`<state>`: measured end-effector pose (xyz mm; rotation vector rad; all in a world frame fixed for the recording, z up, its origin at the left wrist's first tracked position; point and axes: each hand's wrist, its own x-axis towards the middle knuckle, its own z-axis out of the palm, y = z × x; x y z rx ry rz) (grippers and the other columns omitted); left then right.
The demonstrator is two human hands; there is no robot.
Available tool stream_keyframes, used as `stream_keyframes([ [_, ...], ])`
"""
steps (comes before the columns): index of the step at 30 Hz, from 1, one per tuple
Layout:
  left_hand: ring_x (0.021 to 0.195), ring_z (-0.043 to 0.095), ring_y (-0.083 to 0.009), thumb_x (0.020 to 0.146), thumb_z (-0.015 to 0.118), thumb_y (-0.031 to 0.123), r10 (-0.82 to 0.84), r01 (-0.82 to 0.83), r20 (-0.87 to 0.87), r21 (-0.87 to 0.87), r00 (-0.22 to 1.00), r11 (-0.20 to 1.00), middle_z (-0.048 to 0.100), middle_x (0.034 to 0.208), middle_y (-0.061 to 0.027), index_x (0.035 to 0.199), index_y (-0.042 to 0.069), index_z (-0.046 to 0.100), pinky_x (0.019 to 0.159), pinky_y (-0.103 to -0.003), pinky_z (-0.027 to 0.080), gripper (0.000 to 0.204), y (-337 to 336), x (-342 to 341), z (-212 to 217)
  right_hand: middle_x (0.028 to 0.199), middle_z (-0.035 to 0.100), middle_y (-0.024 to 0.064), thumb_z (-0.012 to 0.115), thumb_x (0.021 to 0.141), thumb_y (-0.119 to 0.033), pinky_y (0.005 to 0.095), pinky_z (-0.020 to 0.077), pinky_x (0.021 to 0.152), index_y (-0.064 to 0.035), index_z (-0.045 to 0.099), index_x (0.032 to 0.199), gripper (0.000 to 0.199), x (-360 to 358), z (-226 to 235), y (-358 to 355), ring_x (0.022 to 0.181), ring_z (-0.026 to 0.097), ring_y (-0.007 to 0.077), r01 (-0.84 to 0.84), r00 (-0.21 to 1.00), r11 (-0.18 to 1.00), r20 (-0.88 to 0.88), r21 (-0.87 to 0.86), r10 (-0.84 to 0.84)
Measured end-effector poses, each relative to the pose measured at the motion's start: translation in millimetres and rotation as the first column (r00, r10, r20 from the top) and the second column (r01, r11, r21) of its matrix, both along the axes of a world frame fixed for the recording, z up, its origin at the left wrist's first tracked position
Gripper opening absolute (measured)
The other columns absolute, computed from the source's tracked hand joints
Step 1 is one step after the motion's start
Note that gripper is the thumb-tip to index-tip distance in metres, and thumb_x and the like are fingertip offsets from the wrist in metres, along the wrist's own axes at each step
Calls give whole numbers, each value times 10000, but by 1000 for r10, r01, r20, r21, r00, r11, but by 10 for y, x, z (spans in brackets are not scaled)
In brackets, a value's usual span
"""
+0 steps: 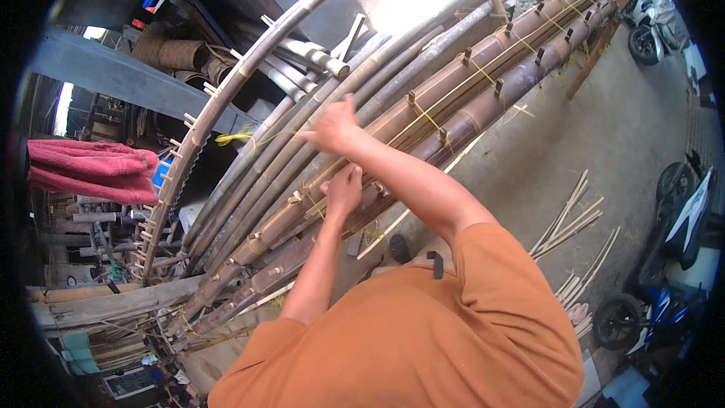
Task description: The person repeatedly picks up thin bamboo sticks from the floor and secures them to a curved bamboo rack using yellow string. They wrap the string around the sticks and the rack, then tie knots to hold them in place.
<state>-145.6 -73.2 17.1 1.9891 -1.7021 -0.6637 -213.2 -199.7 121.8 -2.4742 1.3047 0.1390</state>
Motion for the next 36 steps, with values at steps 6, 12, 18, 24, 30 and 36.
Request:
stream_keyframes([
  [6,863,647,-298,958,507,310,8,21,80,-350,997,937,699,859,-110,1023,144,690,887,-412,292,255,-53,138,-391,699,654,152,485,988,-437,388,448,624,-28,597,686,521,-603,-257,334,663,608,248,-412,469,690,788,595,-400],
  [12,769,613,-143,968,552,283,72,-71,-57,14,996,997,663,764,-15,944,111,696,939,-396,364,225,-100,-142,94,644,569,203,520,957,-308,488,441,602,-24,584,670,409,-1052,-1192,1575,631,557,403,-257,523,966,843,13,128],
  [18,646,557,-145,993,517,188,-34,-193,-643,-279,765,941,578,715,-41,956,24,606,644,-314,484,190,-1256,107,369,700,601,163,541,954,-268,405,489,835,-36,609,743,321,-1032,-1080,1690,744,603,332,-110,564,993,826,43,27],
  [24,936,657,-400,938,548,264,-50,47,-10,-187,999,981,675,966,-248,949,14,640,775,-478,502,266,-1315,728,-334,986,644,77,431,1030,-287,413,458,965,-70,601,926,294,-986,-1266,2045,962,633,235,100,-411,723,690,684,-596],
  [30,816,683,-383,929,539,240,-142,132,3,359,990,924,690,812,-220,925,33,699,757,-462,530,262,-9,1335,750,1034,647,49,488,1009,-357,314,537,828,-74,639,1138,346,-490,-1474,2625,955,628,145,-316,234,5,83,949,-969],
  [36,942,651,-402,859,605,97,-124,125,-13,25,992,992,680,968,-229,1014,25,683,853,-449,514,188,716,1305,168,901,604,37,464,1004,-265,335,476,810,-112,590,1007,198,291,-988,2571,878,586,146,-276,-556,251,59,928,-829],
])
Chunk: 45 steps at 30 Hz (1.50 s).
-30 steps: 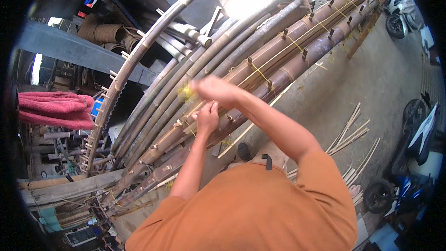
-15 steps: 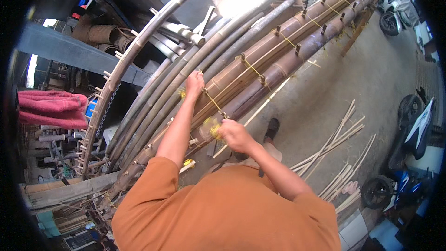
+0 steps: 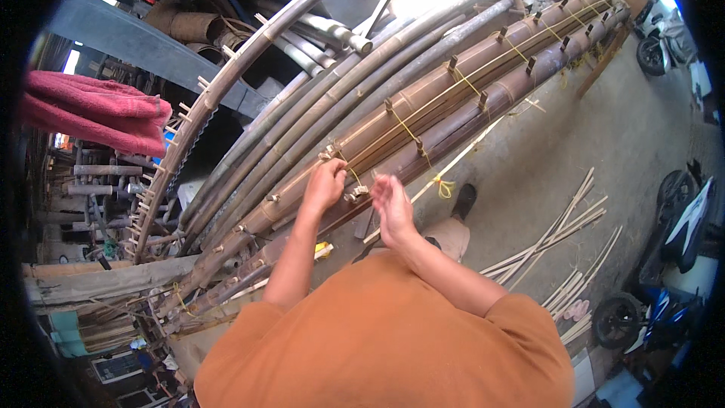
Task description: The person repeatedly picks up thin bamboo sticks from the floor and secures them to a curved bamboo rack using yellow string. They wrap the string around the sticks and the rack, then tie knots to hold them in place.
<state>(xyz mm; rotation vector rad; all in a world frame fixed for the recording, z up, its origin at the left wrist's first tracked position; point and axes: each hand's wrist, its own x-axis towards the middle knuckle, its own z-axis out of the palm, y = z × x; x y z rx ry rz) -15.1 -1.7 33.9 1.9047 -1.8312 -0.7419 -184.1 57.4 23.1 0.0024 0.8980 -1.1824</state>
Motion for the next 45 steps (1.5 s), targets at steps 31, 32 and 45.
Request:
stream_keyframes([
  [31,653,580,-152,981,547,256,-48,-12,-222,-261,974,965,623,689,-37,971,-18,690,663,-303,482,309,-1403,703,-675,656,597,220,522,910,-303,510,471,670,-5,611,650,405,-151,-308,187,664,588,426,-976,152,148,-987,-158,-54],
  [32,698,619,-288,925,547,277,-168,173,42,-175,985,969,626,769,-209,911,8,678,688,-413,474,299,-1431,894,-1143,659,600,217,532,886,-292,502,474,652,-17,615,644,376,-138,-342,243,652,586,425,-944,267,176,-960,-278,-87],
  [45,991,621,-234,1006,505,181,-422,419,93,-425,902,802,672,1077,-150,1147,-51,631,895,-335,475,299,-1019,-2661,42,1095,611,168,577,863,-261,431,467,892,-87,647,1047,262,-2769,-2049,808,1018,592,352,-205,450,974,-893,-98,5],
])
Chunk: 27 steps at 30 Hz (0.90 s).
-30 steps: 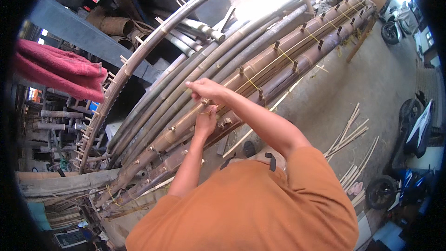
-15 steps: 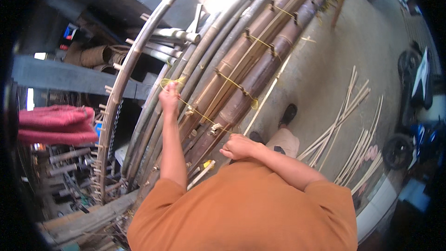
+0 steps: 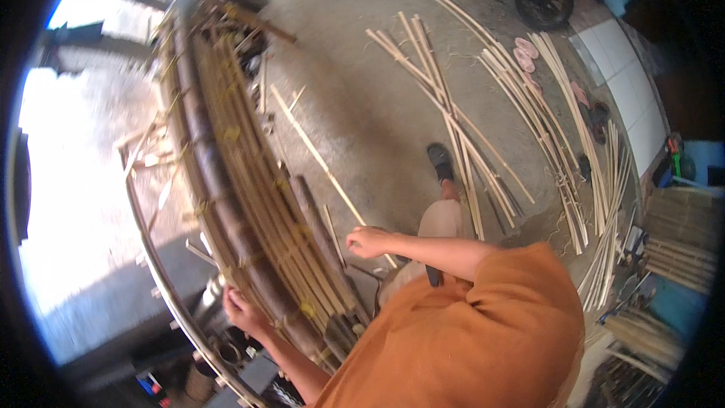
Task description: The person repeatedly picks up thin bamboo sticks from the floor and secures them to a curved bamboo rack using yellow string. They wrap the string around the sticks and the rack, then tie knots to hold them in place.
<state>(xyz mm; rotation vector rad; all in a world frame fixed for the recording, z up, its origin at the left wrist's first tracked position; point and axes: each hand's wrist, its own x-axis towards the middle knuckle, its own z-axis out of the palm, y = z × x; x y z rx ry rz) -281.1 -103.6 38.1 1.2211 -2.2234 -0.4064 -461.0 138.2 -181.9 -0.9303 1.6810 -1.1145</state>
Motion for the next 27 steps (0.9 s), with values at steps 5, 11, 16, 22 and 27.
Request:
stream_keyframes([
  [5,999,620,-230,975,540,189,-498,300,142,648,855,700,661,1070,-165,1179,-7,623,889,-358,482,295,1476,-2216,-1540,936,687,186,608,856,-269,432,516,786,-77,717,892,224,-1701,-1981,818,910,659,342,536,833,784,-49,312,-550],
  [11,1330,288,-560,967,547,390,-882,209,47,964,469,163,366,1446,-300,1402,104,467,1082,-564,314,527,3390,-3176,-3366,929,692,170,558,880,-218,462,537,771,-97,716,911,201,-3319,-4631,2164,871,670,369,639,705,262,-414,723,-576],
  [16,1300,229,-591,901,599,469,-912,227,368,887,180,403,152,1531,-290,1381,277,515,1041,-665,283,524,3748,-3666,-4133,1023,665,180,559,914,-251,485,518,836,-126,670,1026,202,-4063,-6128,2686,982,638,365,719,596,117,-521,685,-611],
  [22,1400,170,-458,866,660,455,-931,322,337,874,138,364,164,1494,-352,1334,228,572,1094,-573,242,528,3683,-3925,-4382,1018,620,169,624,892,-267,501,484,823,-95,571,1042,234,-3998,-6791,2935,985,615,367,721,625,105,-578,685,-524],
  [27,1398,153,-479,896,618,475,-917,168,394,902,61,399,122,1523,-313,1338,256,564,1097,-590,237,496,3719,-4247,-4134,967,613,178,578,916,-246,515,478,779,-68,546,1019,208,-4147,-6329,2709,904,610,384,779,625,299,-648,551,-436],
])
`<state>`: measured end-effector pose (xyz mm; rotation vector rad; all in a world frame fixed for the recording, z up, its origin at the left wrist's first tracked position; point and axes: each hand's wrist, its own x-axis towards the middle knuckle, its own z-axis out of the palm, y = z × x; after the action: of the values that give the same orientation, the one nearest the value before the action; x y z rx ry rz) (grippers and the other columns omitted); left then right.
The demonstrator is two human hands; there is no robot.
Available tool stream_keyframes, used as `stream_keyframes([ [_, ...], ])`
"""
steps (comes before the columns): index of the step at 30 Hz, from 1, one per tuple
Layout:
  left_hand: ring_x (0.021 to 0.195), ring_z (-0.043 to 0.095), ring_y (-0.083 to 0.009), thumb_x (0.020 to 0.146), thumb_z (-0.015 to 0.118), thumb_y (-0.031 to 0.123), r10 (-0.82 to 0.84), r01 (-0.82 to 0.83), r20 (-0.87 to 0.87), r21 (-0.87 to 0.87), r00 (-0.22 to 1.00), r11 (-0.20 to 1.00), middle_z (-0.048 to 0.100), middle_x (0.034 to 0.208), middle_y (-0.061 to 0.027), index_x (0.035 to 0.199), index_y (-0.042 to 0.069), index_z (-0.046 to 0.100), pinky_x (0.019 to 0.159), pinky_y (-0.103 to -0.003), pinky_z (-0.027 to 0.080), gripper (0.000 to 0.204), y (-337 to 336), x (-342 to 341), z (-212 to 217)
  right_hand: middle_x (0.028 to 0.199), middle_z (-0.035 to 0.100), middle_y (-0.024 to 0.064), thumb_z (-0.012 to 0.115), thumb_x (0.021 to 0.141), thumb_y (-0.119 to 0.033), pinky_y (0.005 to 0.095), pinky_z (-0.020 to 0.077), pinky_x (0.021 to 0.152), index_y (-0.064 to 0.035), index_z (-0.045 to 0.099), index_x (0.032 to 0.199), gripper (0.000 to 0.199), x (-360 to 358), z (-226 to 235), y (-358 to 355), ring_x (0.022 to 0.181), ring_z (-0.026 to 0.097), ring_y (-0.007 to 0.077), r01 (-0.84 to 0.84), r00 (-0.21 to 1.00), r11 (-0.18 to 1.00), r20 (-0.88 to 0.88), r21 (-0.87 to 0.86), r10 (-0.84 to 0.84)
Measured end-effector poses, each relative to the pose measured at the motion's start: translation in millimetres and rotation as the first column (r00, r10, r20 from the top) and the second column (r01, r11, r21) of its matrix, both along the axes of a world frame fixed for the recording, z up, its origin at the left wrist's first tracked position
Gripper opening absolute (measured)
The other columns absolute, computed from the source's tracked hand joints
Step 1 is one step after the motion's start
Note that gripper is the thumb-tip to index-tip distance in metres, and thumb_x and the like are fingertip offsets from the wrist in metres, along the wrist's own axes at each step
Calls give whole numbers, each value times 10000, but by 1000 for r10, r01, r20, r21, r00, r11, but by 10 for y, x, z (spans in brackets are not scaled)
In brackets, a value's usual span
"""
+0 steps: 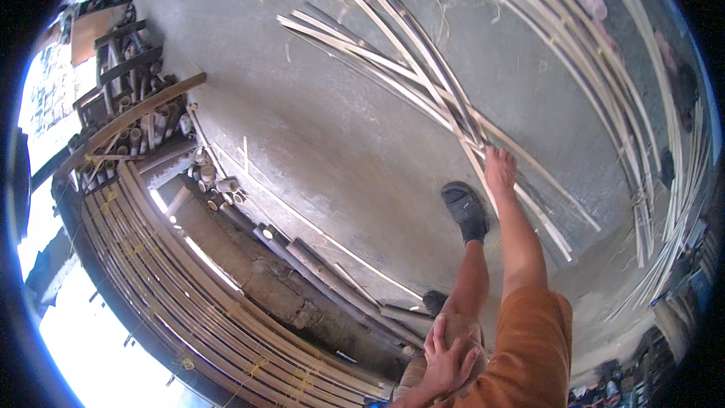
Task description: The person repeatedly picks up thin bamboo sticks from the floor and secures them to a curved bamboo rack using yellow string. They wrap the string around the sticks and the rack, then tie knots to hold them in place.
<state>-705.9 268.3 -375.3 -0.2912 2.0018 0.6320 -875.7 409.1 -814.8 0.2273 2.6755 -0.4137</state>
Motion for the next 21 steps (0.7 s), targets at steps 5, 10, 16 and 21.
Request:
stream_keyframes([
  [5,1376,203,-524,946,498,530,167,-164,8,233,986,959,148,1557,-237,1409,291,471,1085,-618,269,522,-277,522,-89,883,653,196,491,969,-260,526,500,687,-81,548,1065,211,-256,1882,-509,811,630,424,-40,999,907,-47,-419,23],
  [10,1207,510,-462,983,433,489,402,-404,55,228,914,886,592,1207,-299,1359,40,489,1052,-491,386,588,-865,608,352,759,615,189,567,956,-181,436,499,596,-30,546,995,158,-785,4558,-1230,701,636,388,-271,939,654,-345,-706,16],
  [16,1231,526,-378,1026,427,308,723,-625,-599,429,345,653,538,1315,-261,1340,-21,494,1076,-407,381,460,-2136,-386,1901,841,557,89,480,1007,-166,316,454,575,-41,523,1208,241,-896,6791,-2978,672,545,201,-493,870,131,-487,-860,76],
  [21,848,636,-300,1036,423,291,870,-781,-490,564,-53,270,668,989,-150,1178,13,568,769,-364,501,344,-2976,185,3059,726,388,-50,418,1052,-219,183,326,486,-140,440,1265,227,-89,8564,-4683,569,338,23,211,913,-415,27,-885,406],
])
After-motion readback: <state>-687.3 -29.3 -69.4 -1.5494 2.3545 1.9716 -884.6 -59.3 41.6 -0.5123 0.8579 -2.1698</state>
